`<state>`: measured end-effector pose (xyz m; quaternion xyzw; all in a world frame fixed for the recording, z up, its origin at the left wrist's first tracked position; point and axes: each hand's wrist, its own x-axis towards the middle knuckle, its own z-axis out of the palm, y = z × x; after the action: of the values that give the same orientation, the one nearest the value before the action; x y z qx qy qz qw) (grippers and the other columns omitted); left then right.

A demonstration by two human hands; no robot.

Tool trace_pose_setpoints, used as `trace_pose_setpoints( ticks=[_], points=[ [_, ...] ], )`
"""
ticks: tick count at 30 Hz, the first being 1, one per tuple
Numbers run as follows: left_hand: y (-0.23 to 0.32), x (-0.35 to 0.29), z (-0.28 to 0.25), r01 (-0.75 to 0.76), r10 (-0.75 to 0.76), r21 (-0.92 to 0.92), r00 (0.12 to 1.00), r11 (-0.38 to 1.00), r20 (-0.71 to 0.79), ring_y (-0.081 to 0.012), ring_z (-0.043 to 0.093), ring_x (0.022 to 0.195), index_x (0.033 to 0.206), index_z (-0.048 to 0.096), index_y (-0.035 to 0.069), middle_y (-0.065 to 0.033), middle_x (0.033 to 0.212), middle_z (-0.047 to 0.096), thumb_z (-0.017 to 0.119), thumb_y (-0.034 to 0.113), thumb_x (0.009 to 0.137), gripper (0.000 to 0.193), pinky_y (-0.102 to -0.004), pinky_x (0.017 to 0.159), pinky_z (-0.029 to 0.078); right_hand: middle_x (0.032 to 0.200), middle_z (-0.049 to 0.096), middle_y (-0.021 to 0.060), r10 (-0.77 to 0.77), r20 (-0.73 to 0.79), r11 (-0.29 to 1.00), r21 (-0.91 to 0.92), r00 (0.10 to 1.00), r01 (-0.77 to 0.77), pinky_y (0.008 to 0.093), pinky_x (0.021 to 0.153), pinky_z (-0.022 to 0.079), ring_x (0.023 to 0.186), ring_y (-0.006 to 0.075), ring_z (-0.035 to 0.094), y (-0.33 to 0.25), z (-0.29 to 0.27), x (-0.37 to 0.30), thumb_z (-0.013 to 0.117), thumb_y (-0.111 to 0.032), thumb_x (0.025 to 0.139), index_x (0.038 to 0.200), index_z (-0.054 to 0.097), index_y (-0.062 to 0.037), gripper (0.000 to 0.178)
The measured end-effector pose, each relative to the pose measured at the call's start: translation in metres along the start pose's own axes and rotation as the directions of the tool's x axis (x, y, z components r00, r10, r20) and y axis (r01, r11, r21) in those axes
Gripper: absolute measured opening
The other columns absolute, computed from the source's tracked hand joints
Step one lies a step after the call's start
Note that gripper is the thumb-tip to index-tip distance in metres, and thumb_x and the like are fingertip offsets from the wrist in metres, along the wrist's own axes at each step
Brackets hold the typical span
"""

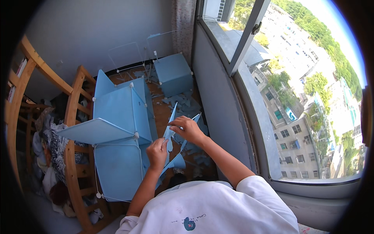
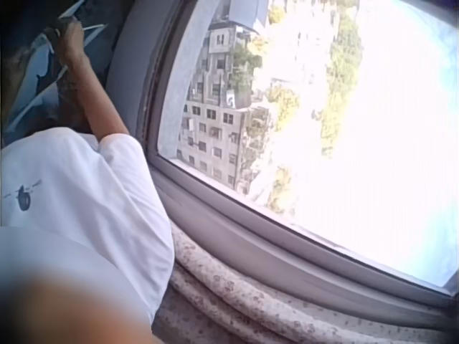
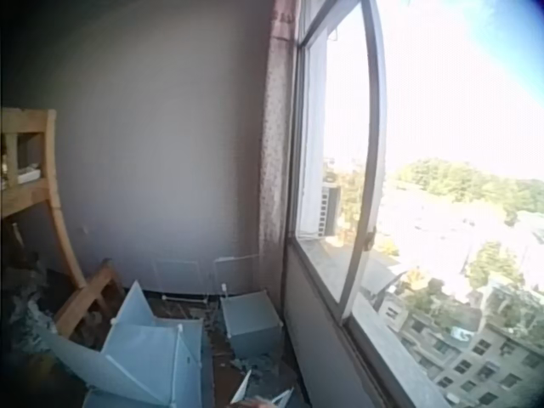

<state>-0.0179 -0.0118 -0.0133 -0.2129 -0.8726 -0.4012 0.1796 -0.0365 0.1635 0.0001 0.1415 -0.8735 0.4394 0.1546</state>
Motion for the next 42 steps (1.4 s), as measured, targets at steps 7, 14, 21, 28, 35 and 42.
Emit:
trace_pose_setpoints(
  ticks=[7, 14, 21, 28, 35, 42],
  points=[
    [0.002, -0.002, 0.002, -0.011, 0.012, -0.024, 0.999, 1.000, 0.043, -0.0330, 0.056, 0.059, 0.075, 0.059, 0.002, -0.0145, 0.067, 0.058, 0.065, 0.006, 0.075, 0.007, -0.0379, 0.050, 0.043, 0.074, 0.060, 0.0105, 0.124, 0.256, 0.982, 0.108, 0.959, -0.156, 0.0326, 0.057, 0.045, 0.066, 0.0228, 0.058, -0.010, 0.000, -0.007, 0.070, -0.021, 0.075, 0.077, 0.060, -0.0010, 0.022],
    [0.003, -0.002, 0.002, -0.054, 0.053, 0.017, 0.997, 0.998, 0.054, -0.0335, 0.054, 0.056, 0.072, 0.057, 0.002, -0.0142, 0.064, 0.056, 0.065, 0.005, 0.075, 0.009, -0.0396, 0.049, 0.041, 0.071, 0.054, 0.0083, 0.198, 0.184, 0.923, 0.295, 0.963, -0.246, 0.0314, 0.057, 0.042, 0.066, 0.0180, 0.055, -0.008, 0.014, -0.013, 0.068, -0.018, 0.079, 0.075, 0.059, 0.0020, 0.022],
    [0.000, 0.004, 0.003, -0.059, 0.060, 0.078, 0.998, 0.995, -0.004, -0.0313, 0.057, 0.060, 0.073, 0.058, 0.003, -0.0116, 0.065, 0.057, 0.064, 0.006, 0.075, 0.007, -0.0386, 0.051, 0.043, 0.074, 0.054, 0.0093, 0.394, 0.096, 0.869, 0.285, 0.914, -0.405, 0.0312, 0.058, 0.041, 0.065, 0.0148, 0.051, -0.017, 0.033, -0.009, 0.066, -0.014, 0.080, 0.077, 0.059, 0.0037, 0.019],
    [-0.005, 0.002, 0.005, -0.034, 0.035, 0.102, 0.999, 0.994, -0.013, -0.0309, 0.058, 0.062, 0.076, 0.061, 0.004, -0.0110, 0.068, 0.059, 0.064, 0.006, 0.075, 0.004, -0.0378, 0.051, 0.044, 0.072, 0.054, 0.0107, 0.451, 0.067, 0.858, 0.243, 0.890, -0.453, 0.0330, 0.058, 0.041, 0.064, 0.0180, 0.051, -0.014, 0.045, -0.007, 0.067, -0.017, 0.079, 0.076, 0.060, 0.0039, 0.022],
    [-0.002, -0.001, 0.007, 0.039, -0.040, 0.091, 0.999, 0.995, 0.006, -0.0307, 0.059, 0.062, 0.078, 0.062, 0.004, -0.0114, 0.070, 0.061, 0.065, 0.007, 0.075, 0.005, -0.0376, 0.052, 0.045, 0.076, 0.057, 0.0128, 0.451, 0.078, 0.856, 0.244, 0.889, -0.456, 0.0351, 0.061, 0.043, 0.067, 0.0229, 0.054, -0.012, 0.043, -0.003, 0.066, -0.020, 0.080, 0.081, 0.061, 0.0033, 0.024],
    [0.002, -0.005, 0.009, 0.044, -0.044, 0.039, 0.999, 0.998, -0.009, -0.0334, 0.060, 0.064, 0.081, 0.063, 0.001, -0.0159, 0.073, 0.063, 0.066, 0.008, 0.076, 0.009, -0.0370, 0.055, 0.047, 0.086, 0.059, 0.0114, 0.506, -0.116, 0.860, -0.012, 0.855, -0.511, 0.0383, 0.069, 0.045, 0.081, 0.0271, 0.055, -0.021, 0.033, -0.011, 0.066, -0.027, 0.078, 0.087, 0.062, -0.0024, 0.026]
  ],
)
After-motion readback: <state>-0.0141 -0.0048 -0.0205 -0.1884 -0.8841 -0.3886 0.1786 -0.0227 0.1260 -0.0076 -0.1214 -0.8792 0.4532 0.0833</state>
